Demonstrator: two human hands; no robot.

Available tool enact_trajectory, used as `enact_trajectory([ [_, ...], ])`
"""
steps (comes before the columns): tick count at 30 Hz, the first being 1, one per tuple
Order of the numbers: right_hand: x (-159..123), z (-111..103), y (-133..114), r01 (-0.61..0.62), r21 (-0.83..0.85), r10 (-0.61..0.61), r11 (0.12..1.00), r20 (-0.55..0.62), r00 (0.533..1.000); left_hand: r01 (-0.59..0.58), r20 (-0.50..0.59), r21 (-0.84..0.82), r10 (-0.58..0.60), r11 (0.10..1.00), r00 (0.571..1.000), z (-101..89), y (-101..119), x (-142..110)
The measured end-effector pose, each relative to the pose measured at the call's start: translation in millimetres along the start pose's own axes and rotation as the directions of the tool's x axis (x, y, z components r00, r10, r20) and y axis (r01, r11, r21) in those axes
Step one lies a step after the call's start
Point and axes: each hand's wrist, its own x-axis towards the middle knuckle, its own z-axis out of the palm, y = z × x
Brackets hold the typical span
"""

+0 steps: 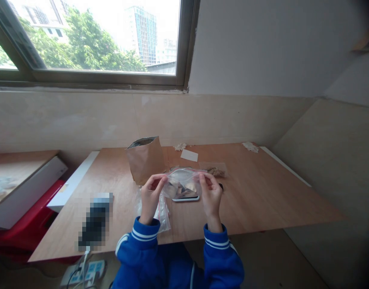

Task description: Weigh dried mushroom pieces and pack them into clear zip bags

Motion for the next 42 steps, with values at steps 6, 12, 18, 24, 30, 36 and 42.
enact_trajectory([
  [6,0,-2,0,0.009,-0.010,-0.009,1.000,-0.039,0.999,-0.029,-0.023,0.044,0.030,0.999,0.999,-2.9,-2,2],
  [12,0,2,0,-0.014,-0.019,0.014,1.000,0.012,1.000,-0.055,-0.064,0.047,0.058,0.997,0.996,3.3,-1,1],
  [18,-1,4,1,-0.051,-0.089,0.059,0.995,0.094,0.994,-0.026,-0.082,-0.028,0.023,0.999,0.996,7.1,-1,-1],
  [24,-2,4,0,-0.081,-0.074,0.085,0.994,0.051,0.995,-0.001,0.013,-0.012,0.001,1.000,1.000,2.0,0,-2],
  [30,-5,6,-6,-0.083,-0.105,0.087,0.991,0.038,0.995,0.006,-0.012,-0.011,-0.006,1.000,1.000,2.4,3,0],
  [36,-5,6,-8,-0.043,-0.090,0.045,0.995,0.014,0.999,-0.012,-0.065,0.009,0.012,1.000,0.998,2.7,4,-1],
  [42,-3,4,0,-0.071,-0.054,0.077,0.996,0.125,0.989,-0.037,-0.056,-0.064,0.034,0.997,0.998,7.5,4,-2],
])
